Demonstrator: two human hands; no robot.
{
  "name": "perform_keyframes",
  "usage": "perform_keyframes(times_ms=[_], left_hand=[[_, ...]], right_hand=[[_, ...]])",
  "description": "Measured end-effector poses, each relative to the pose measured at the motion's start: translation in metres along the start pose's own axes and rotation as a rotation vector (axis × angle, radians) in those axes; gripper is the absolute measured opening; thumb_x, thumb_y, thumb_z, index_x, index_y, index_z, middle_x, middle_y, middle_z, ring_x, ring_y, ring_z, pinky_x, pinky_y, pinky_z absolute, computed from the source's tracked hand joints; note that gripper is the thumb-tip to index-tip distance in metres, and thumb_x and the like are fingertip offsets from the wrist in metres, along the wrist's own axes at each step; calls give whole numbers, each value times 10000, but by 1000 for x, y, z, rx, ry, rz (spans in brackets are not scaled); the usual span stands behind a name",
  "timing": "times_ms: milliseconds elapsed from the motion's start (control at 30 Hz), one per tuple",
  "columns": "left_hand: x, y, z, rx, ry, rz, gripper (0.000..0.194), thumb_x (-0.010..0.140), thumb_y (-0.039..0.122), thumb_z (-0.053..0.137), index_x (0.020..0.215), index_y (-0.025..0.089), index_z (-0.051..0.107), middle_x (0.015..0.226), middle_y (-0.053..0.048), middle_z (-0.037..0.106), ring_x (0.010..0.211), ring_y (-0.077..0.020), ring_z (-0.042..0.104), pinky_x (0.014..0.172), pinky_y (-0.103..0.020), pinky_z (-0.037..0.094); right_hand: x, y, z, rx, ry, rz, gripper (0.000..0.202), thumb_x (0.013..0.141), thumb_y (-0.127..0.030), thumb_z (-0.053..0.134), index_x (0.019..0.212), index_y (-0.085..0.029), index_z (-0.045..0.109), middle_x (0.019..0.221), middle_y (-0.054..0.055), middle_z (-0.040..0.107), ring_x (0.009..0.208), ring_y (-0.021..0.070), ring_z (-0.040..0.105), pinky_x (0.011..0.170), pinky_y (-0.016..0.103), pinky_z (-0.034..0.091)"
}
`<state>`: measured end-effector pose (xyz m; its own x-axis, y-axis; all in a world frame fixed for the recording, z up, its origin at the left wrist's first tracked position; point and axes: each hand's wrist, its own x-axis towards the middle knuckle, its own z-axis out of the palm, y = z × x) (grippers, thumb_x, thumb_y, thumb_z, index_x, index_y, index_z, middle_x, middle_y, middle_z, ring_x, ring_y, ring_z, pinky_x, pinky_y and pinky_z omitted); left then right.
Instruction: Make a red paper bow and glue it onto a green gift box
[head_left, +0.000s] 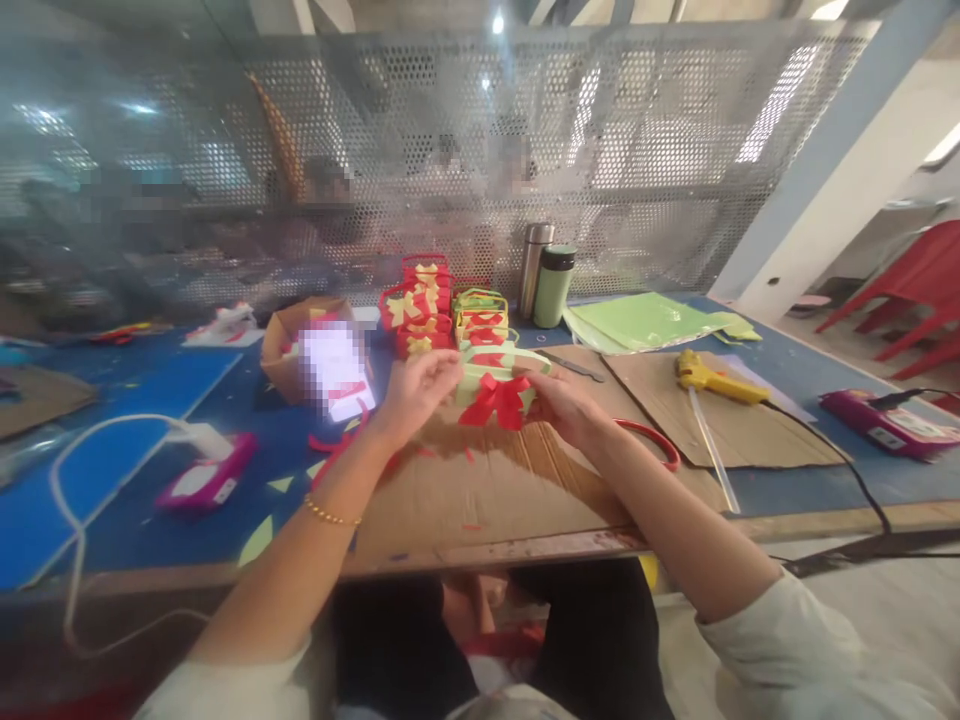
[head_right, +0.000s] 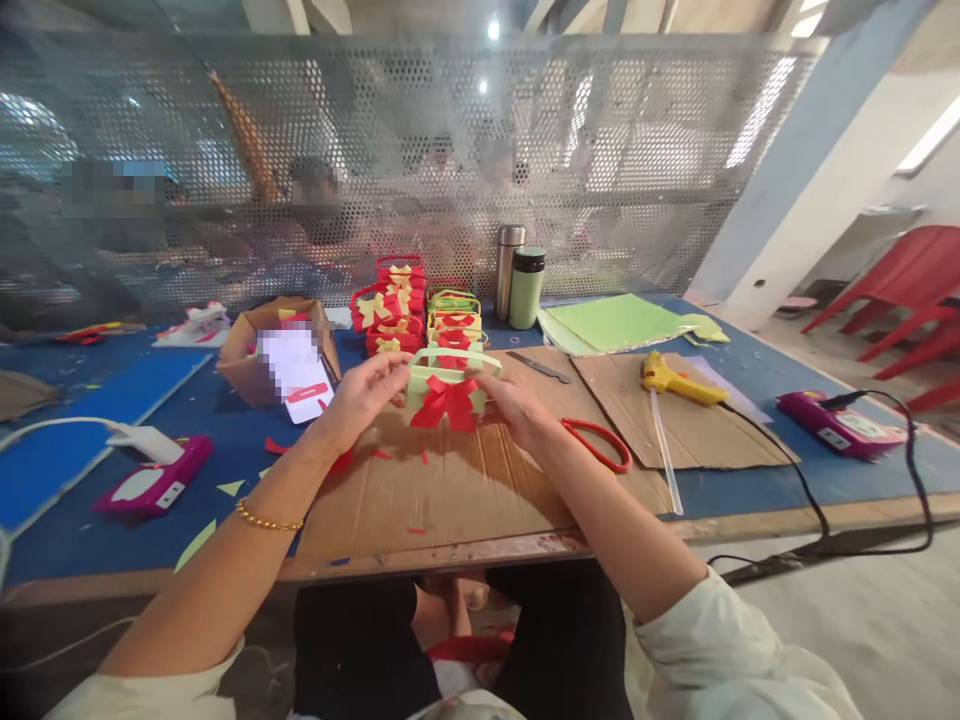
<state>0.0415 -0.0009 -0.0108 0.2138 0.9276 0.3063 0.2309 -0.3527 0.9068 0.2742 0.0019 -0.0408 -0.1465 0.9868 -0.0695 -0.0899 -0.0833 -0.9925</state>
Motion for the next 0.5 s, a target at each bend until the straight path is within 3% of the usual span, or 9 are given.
perform_keyframes(times_ms=[200,367,500], left_hand=[[5,8,0,-53,-95,-104,536,878,548,712,1258,171,700,1033,-89,713,835,-190,652,702,-305,536],[9,7,1,-191,-166,-151,422,780,485,830,1052,168,772,916,-72,721,786,-179,641,684,-297,514],[7,2,3,-195,-118,-162,370,766,445,848,998,163,788,903,-67,735,769,-175,638,688,-295,506]], right_hand=[[-6,-6,3,57,0,39,293,794,-468,771,894,-195,736,698,25,727,574,153,656,527,261,582],[-4,-6,7,60,44,60,331,791,-486,802,727,-182,688,638,33,705,518,148,630,471,265,569],[-1,-6,9,44,63,62,410,766,-517,834,615,-182,652,545,33,662,454,137,589,416,249,536]])
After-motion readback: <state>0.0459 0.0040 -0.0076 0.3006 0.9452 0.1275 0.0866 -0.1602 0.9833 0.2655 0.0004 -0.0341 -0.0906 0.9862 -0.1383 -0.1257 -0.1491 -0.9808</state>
